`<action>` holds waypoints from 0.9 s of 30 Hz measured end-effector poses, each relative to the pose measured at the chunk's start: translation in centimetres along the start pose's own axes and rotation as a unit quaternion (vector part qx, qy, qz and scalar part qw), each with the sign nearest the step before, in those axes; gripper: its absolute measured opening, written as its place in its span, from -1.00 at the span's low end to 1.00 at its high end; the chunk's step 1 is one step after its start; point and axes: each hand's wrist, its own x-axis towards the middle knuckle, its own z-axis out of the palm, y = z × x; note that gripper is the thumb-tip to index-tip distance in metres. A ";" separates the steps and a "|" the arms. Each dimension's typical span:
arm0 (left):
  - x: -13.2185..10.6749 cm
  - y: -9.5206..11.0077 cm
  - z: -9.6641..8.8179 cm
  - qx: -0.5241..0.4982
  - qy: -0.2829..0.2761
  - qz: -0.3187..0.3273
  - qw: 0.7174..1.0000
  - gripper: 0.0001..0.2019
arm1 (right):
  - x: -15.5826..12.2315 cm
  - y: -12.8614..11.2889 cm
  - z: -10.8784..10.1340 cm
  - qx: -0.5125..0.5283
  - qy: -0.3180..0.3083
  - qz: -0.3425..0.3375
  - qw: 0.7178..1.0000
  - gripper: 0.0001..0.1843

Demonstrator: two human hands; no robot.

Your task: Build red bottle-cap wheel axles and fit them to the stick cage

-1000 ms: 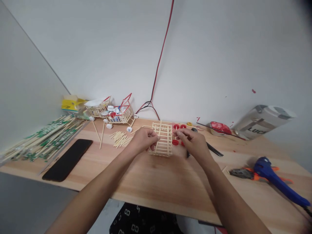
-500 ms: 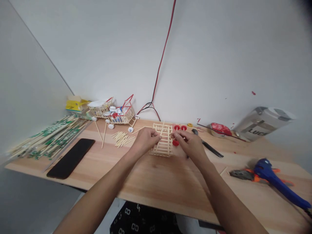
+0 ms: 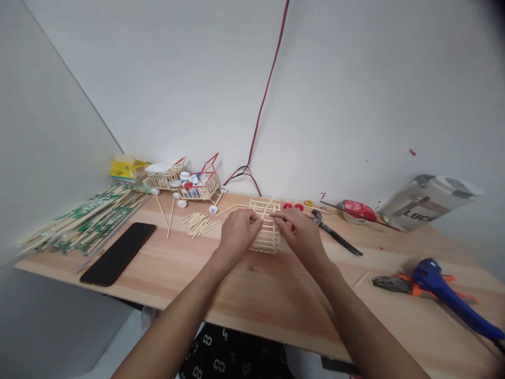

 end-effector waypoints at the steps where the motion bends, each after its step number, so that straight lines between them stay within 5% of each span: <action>1: -0.1 0.1 0.1 -0.003 0.004 0.001 1.000 -0.81 | -0.1 -0.1 0.2 -0.003 -0.001 -0.007 1.000 -0.77; 9: -0.6 0.0 0.6 -0.050 -0.004 -0.002 0.999 -0.79 | -0.4 0.0 0.8 -0.021 0.013 -0.058 0.998 -0.76; 27: -2.6 0.2 0.3 -0.133 -0.063 0.028 0.989 -0.64 | -0.4 -2.1 -0.1 0.042 -0.084 0.107 0.990 -0.79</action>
